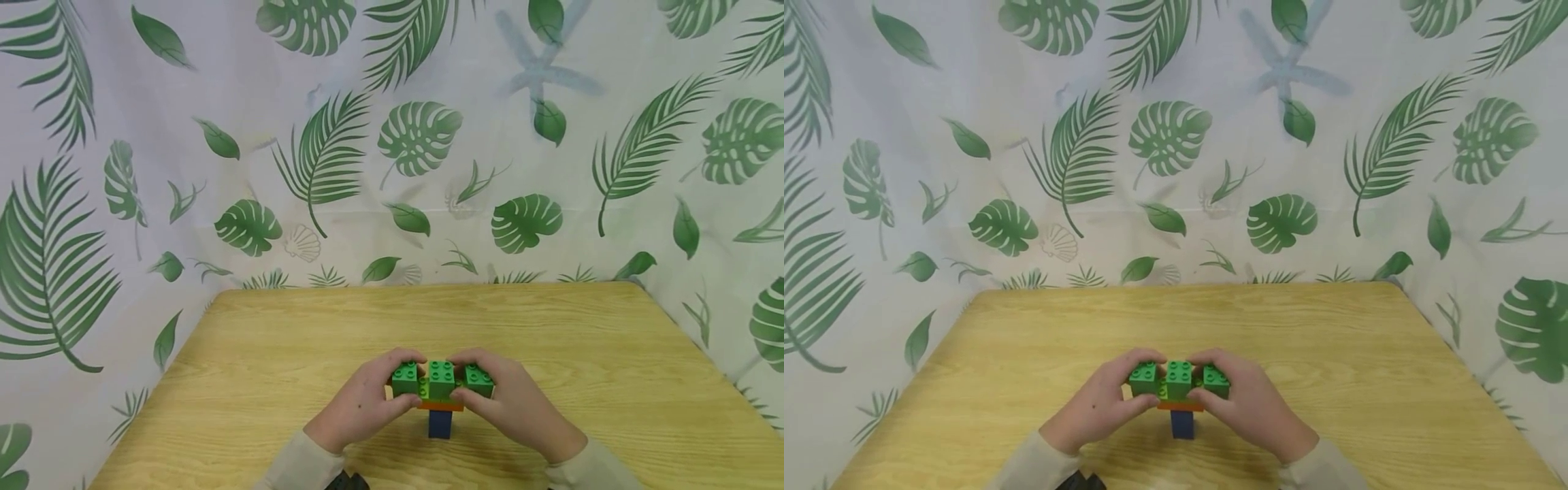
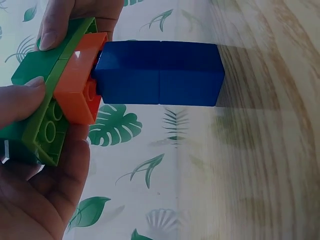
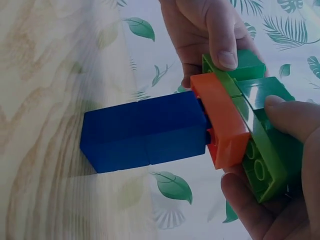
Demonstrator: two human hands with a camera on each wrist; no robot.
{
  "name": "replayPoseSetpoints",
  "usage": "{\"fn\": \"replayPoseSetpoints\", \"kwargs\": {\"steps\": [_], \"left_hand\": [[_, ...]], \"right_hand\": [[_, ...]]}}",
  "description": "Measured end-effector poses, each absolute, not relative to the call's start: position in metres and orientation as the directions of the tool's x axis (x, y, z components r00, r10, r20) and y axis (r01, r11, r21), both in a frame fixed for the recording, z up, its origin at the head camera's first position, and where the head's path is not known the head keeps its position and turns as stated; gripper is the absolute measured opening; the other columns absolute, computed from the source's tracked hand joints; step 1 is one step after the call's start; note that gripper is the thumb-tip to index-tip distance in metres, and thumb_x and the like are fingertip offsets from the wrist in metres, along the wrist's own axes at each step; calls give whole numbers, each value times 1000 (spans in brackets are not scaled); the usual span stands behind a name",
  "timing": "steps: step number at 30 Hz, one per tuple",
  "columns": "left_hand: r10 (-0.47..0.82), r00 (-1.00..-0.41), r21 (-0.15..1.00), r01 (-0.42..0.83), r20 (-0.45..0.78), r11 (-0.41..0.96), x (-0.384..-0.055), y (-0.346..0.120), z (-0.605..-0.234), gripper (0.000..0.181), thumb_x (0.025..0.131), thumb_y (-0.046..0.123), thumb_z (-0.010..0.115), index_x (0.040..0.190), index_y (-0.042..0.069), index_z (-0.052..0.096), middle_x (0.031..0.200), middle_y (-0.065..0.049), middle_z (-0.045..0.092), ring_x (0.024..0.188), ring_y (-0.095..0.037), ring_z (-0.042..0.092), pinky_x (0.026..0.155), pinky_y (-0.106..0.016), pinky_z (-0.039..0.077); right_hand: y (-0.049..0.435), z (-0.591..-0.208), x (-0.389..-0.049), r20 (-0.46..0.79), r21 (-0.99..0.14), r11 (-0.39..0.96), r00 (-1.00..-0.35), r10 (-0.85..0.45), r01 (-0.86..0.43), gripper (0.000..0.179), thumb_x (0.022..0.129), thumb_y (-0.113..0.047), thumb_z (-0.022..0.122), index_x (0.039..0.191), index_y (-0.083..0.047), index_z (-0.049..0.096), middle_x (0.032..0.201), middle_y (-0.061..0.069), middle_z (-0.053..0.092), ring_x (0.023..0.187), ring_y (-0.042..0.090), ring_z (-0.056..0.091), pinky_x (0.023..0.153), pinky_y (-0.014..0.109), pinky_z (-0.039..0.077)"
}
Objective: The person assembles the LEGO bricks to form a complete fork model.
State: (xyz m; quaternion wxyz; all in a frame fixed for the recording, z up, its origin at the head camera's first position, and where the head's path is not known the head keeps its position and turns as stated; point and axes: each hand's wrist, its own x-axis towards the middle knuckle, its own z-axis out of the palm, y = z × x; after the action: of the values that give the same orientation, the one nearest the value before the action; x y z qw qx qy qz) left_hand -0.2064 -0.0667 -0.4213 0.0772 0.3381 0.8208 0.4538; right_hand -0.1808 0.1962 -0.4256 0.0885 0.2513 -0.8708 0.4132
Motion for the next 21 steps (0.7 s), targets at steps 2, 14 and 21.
{"fn": "replayPoseSetpoints", "kwargs": {"steps": [2, 14, 21], "left_hand": [[623, -762, 799, 480, 176, 362, -206, -68, -422, 49, 96, 20, 72, 140, 27, 52, 128, 5, 58, 101, -9, 62, 81, -25, 53], [627, -752, 728, 545, 204, 416, -202, -69, -423, 50, 95, 18, 73, 140, 23, 51, 132, 6, 57, 106, -5, 60, 86, -23, 52], [642, -736, 701, 573, 212, 425, -203, -67, -422, 50, 97, 22, 71, 142, 24, 48, 129, 5, 57, 100, -4, 60, 81, -22, 53]], "right_hand": [[196, -427, -181, 365, -671, 531, -854, -372, -518, 38, 93, -38, 74, 125, -19, 64, 112, 0, 67, 84, 11, 64, 66, 27, 56], [195, -424, -179, 401, -557, 592, -813, -422, -582, 38, 93, -34, 76, 123, -14, 65, 110, -3, 68, 82, 6, 62, 66, 29, 57], [197, -420, -179, 338, -611, 590, -848, -409, -528, 41, 93, -37, 75, 124, -12, 65, 111, 2, 68, 81, 6, 63, 64, 24, 55]]}}
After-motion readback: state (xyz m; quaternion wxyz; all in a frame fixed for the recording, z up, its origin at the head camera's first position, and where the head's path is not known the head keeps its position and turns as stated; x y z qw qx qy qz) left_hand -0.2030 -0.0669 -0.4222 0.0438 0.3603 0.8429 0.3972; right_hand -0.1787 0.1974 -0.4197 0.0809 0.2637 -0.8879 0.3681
